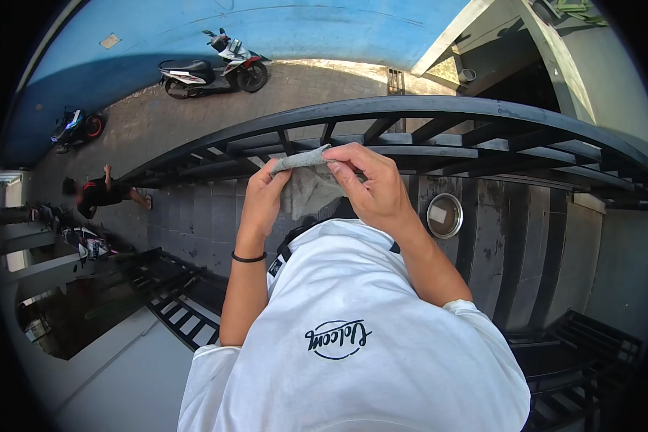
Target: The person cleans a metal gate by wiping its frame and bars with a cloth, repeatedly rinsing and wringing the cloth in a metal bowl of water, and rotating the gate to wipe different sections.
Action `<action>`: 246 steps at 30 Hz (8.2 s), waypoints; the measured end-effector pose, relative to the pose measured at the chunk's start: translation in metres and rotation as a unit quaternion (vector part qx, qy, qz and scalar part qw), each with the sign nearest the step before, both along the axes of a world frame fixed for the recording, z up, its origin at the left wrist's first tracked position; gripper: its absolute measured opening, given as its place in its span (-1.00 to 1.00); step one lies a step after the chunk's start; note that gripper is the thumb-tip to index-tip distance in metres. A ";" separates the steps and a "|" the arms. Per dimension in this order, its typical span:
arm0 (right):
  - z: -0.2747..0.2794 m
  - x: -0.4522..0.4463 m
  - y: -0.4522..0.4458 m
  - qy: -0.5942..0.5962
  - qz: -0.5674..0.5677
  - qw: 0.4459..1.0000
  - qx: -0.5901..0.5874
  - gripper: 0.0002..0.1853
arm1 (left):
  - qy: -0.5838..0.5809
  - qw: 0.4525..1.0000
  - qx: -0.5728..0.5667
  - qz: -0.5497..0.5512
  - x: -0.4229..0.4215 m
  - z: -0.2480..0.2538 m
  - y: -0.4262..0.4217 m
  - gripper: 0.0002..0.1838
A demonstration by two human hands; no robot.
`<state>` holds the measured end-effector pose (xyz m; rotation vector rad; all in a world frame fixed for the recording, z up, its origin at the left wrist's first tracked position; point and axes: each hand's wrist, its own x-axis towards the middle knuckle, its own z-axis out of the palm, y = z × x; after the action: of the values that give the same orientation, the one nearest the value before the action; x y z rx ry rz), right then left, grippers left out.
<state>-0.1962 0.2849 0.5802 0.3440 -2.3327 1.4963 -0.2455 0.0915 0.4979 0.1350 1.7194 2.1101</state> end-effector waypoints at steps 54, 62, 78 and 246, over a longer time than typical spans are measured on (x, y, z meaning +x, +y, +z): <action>-0.206 0.074 0.230 -0.258 -0.346 0.895 -0.112 -0.60 | 0.294 0.947 -0.053 -0.114 -0.058 0.088 0.310 -0.51; -0.198 0.167 0.267 0.080 -0.404 0.530 -0.741 -0.59 | 0.541 0.795 -0.131 -0.243 -0.052 0.136 0.420 -0.42; 0.031 0.382 -0.048 0.502 -0.823 0.093 -0.248 -0.56 | 0.584 0.707 -0.225 -0.328 -0.022 0.176 0.572 -0.08; 0.062 -0.095 0.223 -0.081 -0.401 0.839 0.358 -0.49 | -0.114 0.898 0.362 -0.222 -0.284 0.036 0.219 -0.60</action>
<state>-0.2908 0.5083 0.6425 -0.5684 -2.5684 0.2415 -0.5297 0.3105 0.5341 0.4267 0.6191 2.1773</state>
